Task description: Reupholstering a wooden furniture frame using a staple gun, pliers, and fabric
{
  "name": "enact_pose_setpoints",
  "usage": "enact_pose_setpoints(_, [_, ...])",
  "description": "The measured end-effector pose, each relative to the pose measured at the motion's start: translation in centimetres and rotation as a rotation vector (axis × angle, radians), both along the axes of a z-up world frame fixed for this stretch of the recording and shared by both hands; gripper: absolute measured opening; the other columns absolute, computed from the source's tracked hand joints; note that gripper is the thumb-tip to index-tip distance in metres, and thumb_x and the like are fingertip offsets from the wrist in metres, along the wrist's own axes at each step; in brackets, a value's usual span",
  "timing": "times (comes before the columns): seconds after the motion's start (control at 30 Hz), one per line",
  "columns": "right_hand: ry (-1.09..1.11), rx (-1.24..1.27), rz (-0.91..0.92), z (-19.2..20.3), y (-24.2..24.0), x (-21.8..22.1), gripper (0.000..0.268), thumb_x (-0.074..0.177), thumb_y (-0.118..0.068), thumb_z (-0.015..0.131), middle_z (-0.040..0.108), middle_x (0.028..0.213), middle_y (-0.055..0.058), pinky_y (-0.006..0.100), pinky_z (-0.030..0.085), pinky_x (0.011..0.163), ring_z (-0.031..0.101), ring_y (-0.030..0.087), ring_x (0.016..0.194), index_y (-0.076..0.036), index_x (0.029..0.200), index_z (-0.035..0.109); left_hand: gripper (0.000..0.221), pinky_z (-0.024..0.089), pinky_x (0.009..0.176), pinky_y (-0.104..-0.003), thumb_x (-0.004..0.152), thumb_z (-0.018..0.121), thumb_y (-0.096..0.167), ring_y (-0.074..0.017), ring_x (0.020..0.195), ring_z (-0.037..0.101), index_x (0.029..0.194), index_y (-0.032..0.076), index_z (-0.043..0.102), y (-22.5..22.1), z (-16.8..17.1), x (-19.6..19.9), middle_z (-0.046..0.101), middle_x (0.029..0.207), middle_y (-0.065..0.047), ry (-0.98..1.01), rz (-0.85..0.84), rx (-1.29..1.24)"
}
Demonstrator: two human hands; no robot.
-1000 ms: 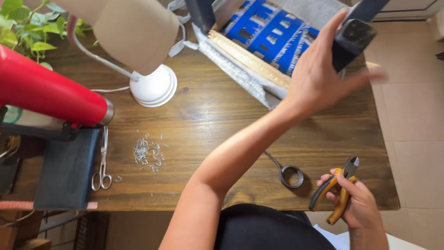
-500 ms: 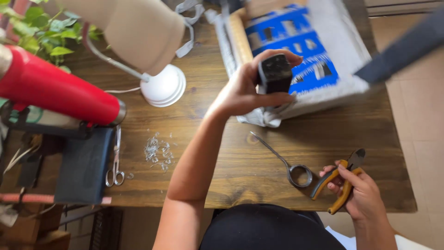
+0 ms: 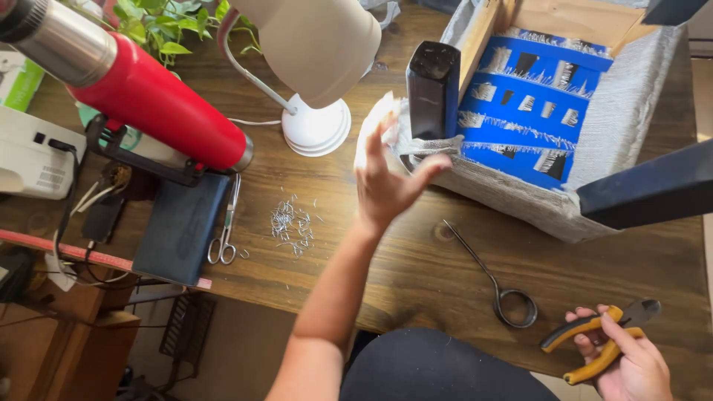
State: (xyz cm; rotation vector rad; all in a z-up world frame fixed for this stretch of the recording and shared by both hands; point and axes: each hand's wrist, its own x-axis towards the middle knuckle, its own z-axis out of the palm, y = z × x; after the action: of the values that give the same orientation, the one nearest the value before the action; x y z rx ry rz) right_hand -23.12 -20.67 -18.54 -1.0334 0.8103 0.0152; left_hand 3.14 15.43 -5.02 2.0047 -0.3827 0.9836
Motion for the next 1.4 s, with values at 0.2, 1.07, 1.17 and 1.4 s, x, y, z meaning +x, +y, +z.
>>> enact_pose_setpoints(0.2, [0.056,-0.038,0.023,3.2,2.2,1.5,0.017,0.110,-0.010,0.052,0.068,0.117,0.025,0.024,0.058,0.076,0.071,0.037,0.110,0.002,0.122,0.054,0.019,0.053,0.073,-0.039,0.092,0.078,0.018,-0.0282,0.076,0.066,0.095,0.008,0.063,-1.4,-2.6,-1.8,0.069,0.087,-0.008,0.168,-0.131,0.107])
enact_pose_setpoints(1.07, [0.319,0.143,0.604,15.6,14.4,8.5,0.076,0.071,0.039,0.051,0.063,0.146,0.033,0.056,0.048,0.109,0.061,0.046,0.133,0.015,0.144,0.054,0.098,0.001,0.112,-0.070,0.073,0.052,0.081,-0.0343,0.156,0.008,0.156,0.035,0.027,-4.8,7.7,1.9,0.023,0.171,-0.004,-0.085,-0.049,2.283])
enact_pose_setpoints(1.17, [0.329,0.123,0.625,16.6,15.2,9.7,0.076,0.076,0.038,0.040,0.061,0.146,0.034,0.058,0.050,0.106,0.059,0.046,0.134,0.011,0.146,0.053,0.085,-0.016,0.115,-0.077,0.086,0.030,0.076,-0.0278,0.162,-0.005,0.160,0.035,0.021,-2.8,3.6,5.0,0.017,0.174,0.002,-0.364,-0.086,2.138])
enact_pose_setpoints(1.4, [0.180,0.120,0.678,12.7,15.7,11.5,0.073,0.067,0.038,0.038,0.057,0.129,0.043,0.079,0.046,0.094,0.057,0.057,0.127,0.020,0.137,0.051,0.014,0.034,0.112,-0.057,0.084,0.066,0.006,-0.0282,0.087,0.064,0.078,0.011,0.077,-1.0,-1.4,8.8,0.073,0.079,-0.008,-0.673,-0.718,1.273])
